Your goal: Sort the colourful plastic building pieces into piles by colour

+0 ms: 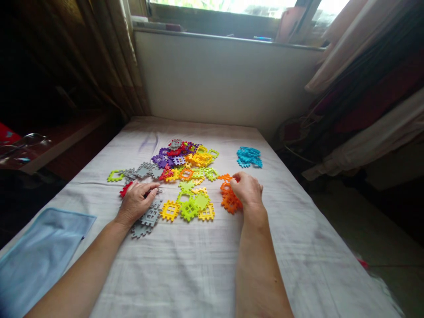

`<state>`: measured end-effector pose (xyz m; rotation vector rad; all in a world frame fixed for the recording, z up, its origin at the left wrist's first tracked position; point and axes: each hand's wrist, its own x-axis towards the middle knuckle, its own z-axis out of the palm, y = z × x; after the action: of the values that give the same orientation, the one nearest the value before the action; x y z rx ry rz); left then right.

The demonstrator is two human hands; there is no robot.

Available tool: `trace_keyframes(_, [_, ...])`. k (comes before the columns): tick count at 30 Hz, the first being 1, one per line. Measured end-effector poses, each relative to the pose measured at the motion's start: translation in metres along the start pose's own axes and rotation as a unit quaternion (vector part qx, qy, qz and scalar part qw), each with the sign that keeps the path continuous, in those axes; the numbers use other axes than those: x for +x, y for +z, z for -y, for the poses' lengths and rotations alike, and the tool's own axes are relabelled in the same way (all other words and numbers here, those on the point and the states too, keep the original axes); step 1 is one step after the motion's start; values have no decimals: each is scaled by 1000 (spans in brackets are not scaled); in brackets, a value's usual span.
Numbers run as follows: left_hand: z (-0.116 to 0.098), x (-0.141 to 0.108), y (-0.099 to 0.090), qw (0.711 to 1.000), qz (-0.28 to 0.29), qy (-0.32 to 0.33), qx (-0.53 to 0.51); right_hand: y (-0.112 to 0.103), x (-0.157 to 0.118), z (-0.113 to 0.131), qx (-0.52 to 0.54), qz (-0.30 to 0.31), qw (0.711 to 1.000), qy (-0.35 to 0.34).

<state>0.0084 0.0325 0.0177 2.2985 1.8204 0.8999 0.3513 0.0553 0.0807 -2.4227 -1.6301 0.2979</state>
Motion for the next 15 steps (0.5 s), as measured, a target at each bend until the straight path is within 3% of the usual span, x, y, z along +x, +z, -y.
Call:
trace_keyframes(6, [0, 0, 0, 1000, -4, 2, 0, -3, 11, -35, -5, 33, 994, 100])
trace_keyframes(11, [0, 0, 0, 1000, -1, 6, 0, -2, 11, -36, -6, 69, 991, 117])
trace_keyframes(15, [1, 0, 1, 1000, 2, 6, 0, -5, 5, -23, -16, 55, 994, 97])
